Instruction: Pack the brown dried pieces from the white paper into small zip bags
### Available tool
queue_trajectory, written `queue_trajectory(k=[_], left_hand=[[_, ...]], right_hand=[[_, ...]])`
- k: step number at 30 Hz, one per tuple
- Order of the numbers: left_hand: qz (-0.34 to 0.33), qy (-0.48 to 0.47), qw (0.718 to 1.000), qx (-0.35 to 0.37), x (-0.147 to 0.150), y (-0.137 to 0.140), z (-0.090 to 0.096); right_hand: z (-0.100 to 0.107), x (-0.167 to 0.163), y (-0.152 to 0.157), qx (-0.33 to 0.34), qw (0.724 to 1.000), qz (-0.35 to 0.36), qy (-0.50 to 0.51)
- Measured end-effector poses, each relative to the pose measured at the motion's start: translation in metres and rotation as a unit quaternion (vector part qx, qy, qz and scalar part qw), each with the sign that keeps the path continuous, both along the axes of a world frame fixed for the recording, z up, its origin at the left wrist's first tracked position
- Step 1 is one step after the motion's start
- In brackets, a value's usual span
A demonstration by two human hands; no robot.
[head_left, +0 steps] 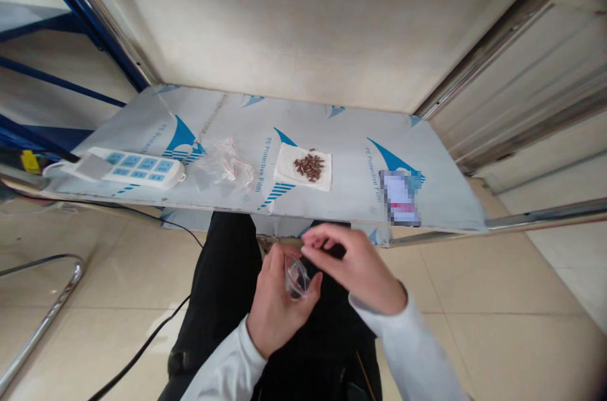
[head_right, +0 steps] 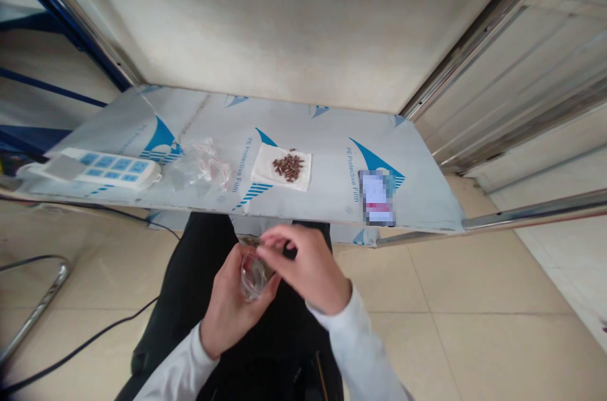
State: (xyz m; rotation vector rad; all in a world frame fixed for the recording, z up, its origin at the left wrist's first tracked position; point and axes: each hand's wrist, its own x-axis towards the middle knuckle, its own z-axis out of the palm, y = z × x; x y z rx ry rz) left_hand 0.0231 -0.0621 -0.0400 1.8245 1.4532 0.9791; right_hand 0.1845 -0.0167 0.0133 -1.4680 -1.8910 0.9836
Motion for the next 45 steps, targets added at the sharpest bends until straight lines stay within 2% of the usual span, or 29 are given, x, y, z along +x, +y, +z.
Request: queue_trajectory(k=[1,3,4,7,10,13,17,22,26,32,37,42,45], left_hand=[[0.019,0.003,1.0,0.004,0.0,0.002,-0.005],[0.038,0.014,0.999,0.013,-0.001,0.004,-0.014],[0.037,0.017,0.999,0.014,-0.001,0.005,-0.017],[0.021,0.025,0.999,0.013,-0.003,0.003,-0.022],[0.018,0.033,0.999,0.012,-0.004,0.002,-0.022],[0.031,0.033,0.999,0.007,-0.007,0.004,-0.025],[0.05,0.037,0.998,0.003,-0.014,0.007,-0.032],[0.062,0.042,0.997,0.01,-0.018,0.009,-0.035],[0.063,0.049,0.997,0.014,-0.016,0.012,-0.035],[0.04,0.048,0.998,0.004,-0.011,0.014,-0.037],[0.041,0.058,0.997,0.01,-0.011,0.014,-0.041],[0.048,0.062,0.997,0.002,-0.012,0.014,-0.045],[0.045,0.052,0.998,-0.005,-0.011,0.019,-0.041]], right_hand=[[-0.006,0.008,0.023,0.023,0.999,-0.037,-0.008],[-0.022,0.022,0.077,0.073,0.986,-0.105,-0.106],[-0.03,0.027,0.106,0.083,0.975,-0.106,-0.175],[-0.05,0.032,0.179,0.095,0.968,-0.064,-0.224],[-0.06,0.03,0.223,0.098,0.961,-0.014,-0.257],[-0.065,0.03,0.243,0.09,0.951,0.008,-0.296],[-0.07,0.033,0.256,0.079,0.939,0.024,-0.335],[-0.072,0.038,0.26,0.1,0.934,0.018,-0.343],[-0.067,0.045,0.248,0.119,0.939,0.013,-0.321],[-0.075,0.047,0.228,0.091,0.948,0.053,-0.302],[-0.084,0.043,0.23,0.084,0.95,0.04,-0.298],[-0.079,0.041,0.234,0.068,0.954,0.024,-0.29],[-0.077,0.04,0.234,0.057,0.959,0.002,-0.279]])
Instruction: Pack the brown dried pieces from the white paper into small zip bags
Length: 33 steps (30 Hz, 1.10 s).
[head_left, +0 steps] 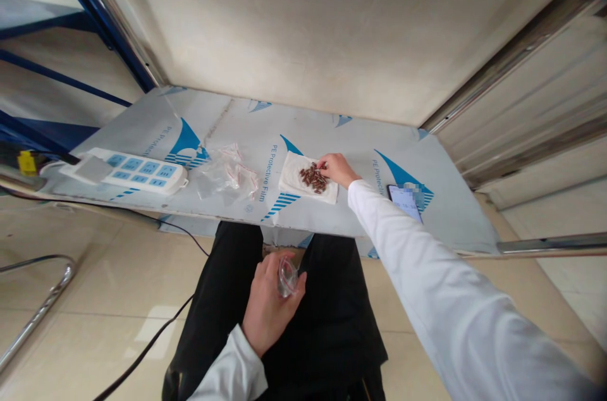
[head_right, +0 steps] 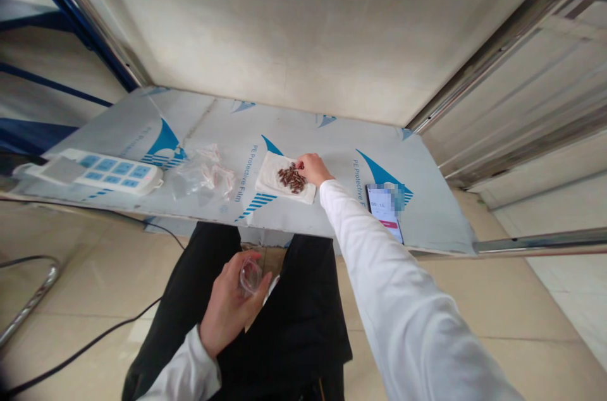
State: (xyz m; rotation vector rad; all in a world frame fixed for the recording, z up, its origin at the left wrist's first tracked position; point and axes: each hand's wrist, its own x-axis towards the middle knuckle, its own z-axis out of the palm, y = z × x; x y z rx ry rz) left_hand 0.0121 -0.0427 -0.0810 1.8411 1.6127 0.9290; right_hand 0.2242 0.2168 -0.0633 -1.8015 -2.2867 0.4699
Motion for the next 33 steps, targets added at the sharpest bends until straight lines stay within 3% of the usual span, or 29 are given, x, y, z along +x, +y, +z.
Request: queue_trajectory(k=[6,11,13,15,17,19,25,33], left_hand=[[-0.004,-0.039,0.999,0.017,0.003,0.053,0.019],[-0.002,-0.094,0.992,0.088,0.016,0.12,0.027],[-0.017,-0.118,0.987,0.105,0.023,0.139,0.03],[-0.035,-0.142,0.982,0.119,0.031,0.149,0.035],[-0.057,-0.167,0.975,0.135,0.038,0.152,0.04],[-0.079,-0.189,0.967,0.15,0.044,0.151,0.045],[-0.083,-0.213,0.961,0.153,0.059,0.144,0.053],[-0.051,-0.249,0.953,0.164,0.067,0.142,0.054]], right_hand=[[0.005,0.001,-0.001,0.015,0.996,-0.057,0.062],[0.043,-0.004,-0.027,0.037,0.982,-0.086,0.163],[0.067,-0.01,-0.049,0.006,0.961,-0.051,0.27],[0.09,-0.016,-0.071,-0.066,0.927,0.013,0.37],[0.107,-0.02,-0.088,-0.136,0.903,0.063,0.401],[0.119,-0.022,-0.096,-0.177,0.898,0.08,0.395],[0.13,-0.02,-0.088,-0.192,0.919,0.092,0.331],[0.137,-0.028,-0.09,-0.063,0.974,0.102,0.194]])
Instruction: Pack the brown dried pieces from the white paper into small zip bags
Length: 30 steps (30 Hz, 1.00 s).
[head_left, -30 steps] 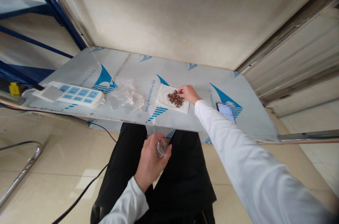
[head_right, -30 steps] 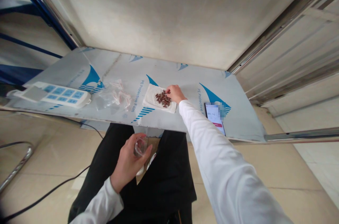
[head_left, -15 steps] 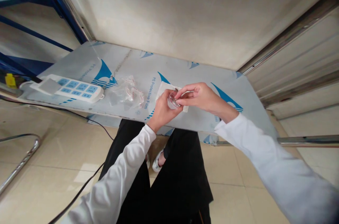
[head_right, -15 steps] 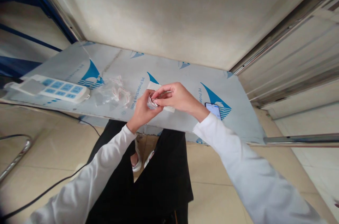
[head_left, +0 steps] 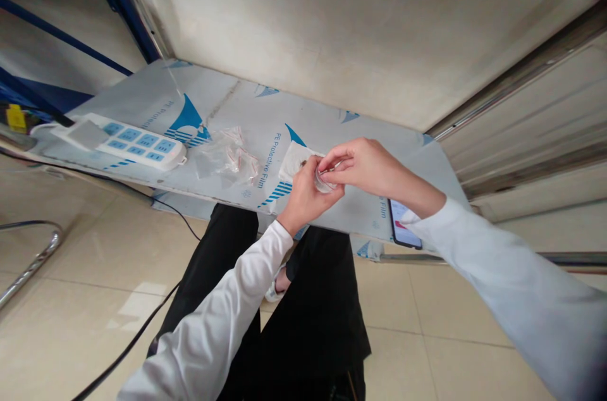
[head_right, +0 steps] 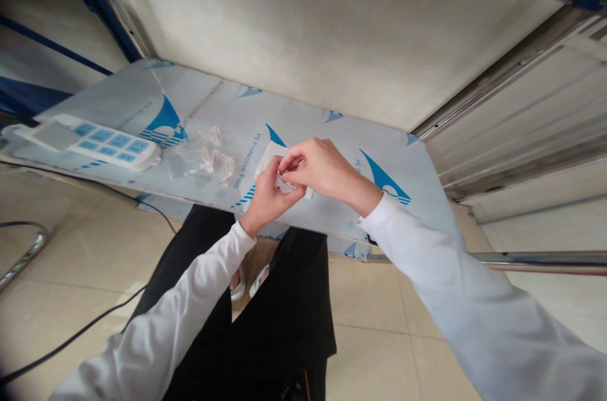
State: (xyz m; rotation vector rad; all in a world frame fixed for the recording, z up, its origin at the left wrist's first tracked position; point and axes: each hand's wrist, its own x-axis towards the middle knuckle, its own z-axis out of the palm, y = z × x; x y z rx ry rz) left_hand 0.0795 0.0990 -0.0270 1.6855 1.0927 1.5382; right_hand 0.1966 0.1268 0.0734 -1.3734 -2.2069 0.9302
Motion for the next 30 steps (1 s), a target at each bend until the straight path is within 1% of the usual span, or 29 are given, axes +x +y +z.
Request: queue_trajectory(k=[2,4,6,9,12,14,15,16,17,19,21,23,24,26,30], left_hand=[[0.009,-0.005,1.0,0.003,0.0,0.001,0.0],[0.015,-0.008,1.0,0.004,0.0,0.002,-0.001],[0.02,-0.01,1.0,0.003,0.0,0.003,-0.002],[0.027,-0.013,1.0,0.003,0.0,0.002,-0.003],[0.032,-0.015,0.999,0.005,-0.003,0.001,-0.006],[0.037,-0.017,0.999,0.002,-0.008,0.001,-0.009],[0.043,-0.018,0.999,-0.002,-0.011,0.0,-0.011],[0.049,-0.017,0.999,-0.008,-0.014,0.0,-0.013],[0.055,-0.016,0.998,-0.014,-0.017,-0.001,-0.015],[0.066,-0.012,0.997,-0.026,-0.022,-0.002,-0.019],[0.067,-0.008,0.997,-0.033,-0.026,-0.003,-0.02],[0.061,-0.007,0.997,-0.036,-0.028,-0.004,-0.021],[0.059,-0.005,0.998,-0.039,-0.029,-0.005,-0.021],[0.059,0.002,0.997,-0.042,-0.03,-0.005,-0.023],[0.055,0.016,0.997,-0.041,-0.029,-0.004,-0.028]], right_hand=[[0.002,-0.001,-0.003,0.023,1.0,0.002,-0.019],[0.005,-0.001,-0.004,0.023,0.999,0.011,-0.028],[0.006,0.0,-0.005,0.007,1.0,0.02,-0.021],[0.007,0.0,-0.005,-0.029,0.999,0.028,0.016],[0.002,0.006,0.001,-0.042,0.997,0.014,0.061],[-0.012,0.018,0.012,-0.005,0.997,-0.033,0.066],[-0.022,0.026,0.019,0.025,0.997,-0.065,0.045],[-0.035,0.035,0.026,0.058,0.994,-0.094,0.006],[-0.049,0.044,0.034,0.084,0.988,-0.114,-0.055],[-0.081,0.059,0.046,0.095,0.971,-0.109,-0.188],[-0.109,0.066,0.054,0.097,0.962,-0.092,-0.238],[-0.129,0.067,0.057,0.103,0.962,-0.076,-0.24],[-0.135,0.065,0.057,0.106,0.963,-0.067,-0.239],[-0.14,0.062,0.057,0.11,0.964,-0.049,-0.238],[-0.136,0.059,0.061,0.11,0.966,-0.031,-0.232]])
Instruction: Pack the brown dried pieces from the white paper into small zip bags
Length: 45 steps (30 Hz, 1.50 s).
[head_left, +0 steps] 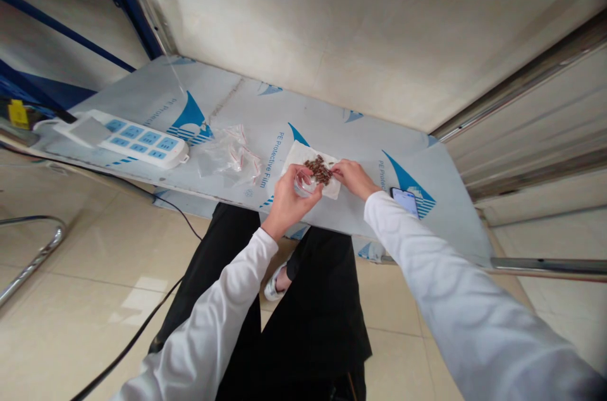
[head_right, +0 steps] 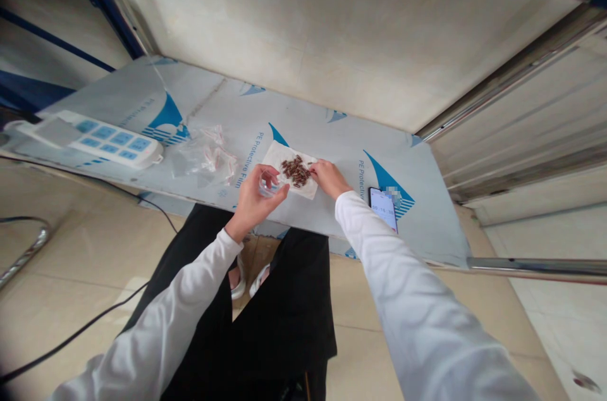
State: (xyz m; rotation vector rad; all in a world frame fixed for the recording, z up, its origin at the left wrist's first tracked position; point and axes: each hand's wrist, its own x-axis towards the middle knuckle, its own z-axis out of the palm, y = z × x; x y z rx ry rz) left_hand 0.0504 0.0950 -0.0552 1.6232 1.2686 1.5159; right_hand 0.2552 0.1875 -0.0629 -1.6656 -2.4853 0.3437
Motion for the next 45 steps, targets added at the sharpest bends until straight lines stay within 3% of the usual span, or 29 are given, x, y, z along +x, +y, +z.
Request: queue_trajectory(k=[5,8,11,15,20,23,25,28,31,34,37,42,45], left_hand=[[-0.005,0.014,1.0,0.012,0.0,0.001,-0.004],[-0.019,0.021,0.999,0.027,0.0,-0.001,-0.002],[-0.031,0.012,0.999,0.035,0.002,-0.002,0.003],[-0.051,-0.003,0.998,0.031,0.005,-0.003,0.012],[-0.091,0.002,0.995,0.041,-0.001,-0.007,0.024],[-0.162,-0.03,0.986,0.022,-0.018,-0.01,0.031],[-0.203,-0.104,0.973,-0.026,-0.033,-0.012,0.034],[-0.212,-0.223,0.946,-0.099,-0.049,-0.012,0.041],[-0.167,-0.261,0.943,-0.122,-0.049,-0.01,0.046],[-0.124,-0.237,0.957,-0.116,-0.037,-0.006,0.051],[-0.126,-0.202,0.966,-0.104,-0.024,-0.004,0.056],[-0.092,-0.23,0.964,-0.092,-0.014,-0.009,0.06],[-0.065,-0.259,0.959,-0.094,-0.012,-0.015,0.055]], right_hand=[[0.022,-0.011,-0.009,0.025,0.998,-0.045,0.036],[0.048,-0.032,-0.038,0.061,0.979,-0.083,0.177],[0.075,-0.056,-0.073,0.04,0.945,-0.048,0.32],[0.096,-0.07,-0.095,0.026,0.964,0.036,0.263],[0.109,-0.058,-0.092,-0.002,0.976,0.111,0.188],[0.121,-0.047,-0.088,-0.036,0.974,0.102,0.198],[0.131,-0.041,-0.084,-0.056,0.967,0.077,0.234],[0.142,-0.035,-0.08,-0.091,0.949,0.043,0.297],[0.147,-0.032,-0.078,-0.121,0.932,0.026,0.341],[0.147,-0.034,-0.079,-0.131,0.928,0.027,0.347],[0.145,-0.036,-0.081,-0.131,0.929,0.027,0.345],[0.138,-0.037,-0.089,-0.108,0.933,0.016,0.342],[0.13,-0.042,-0.097,-0.074,0.917,-0.024,0.39]])
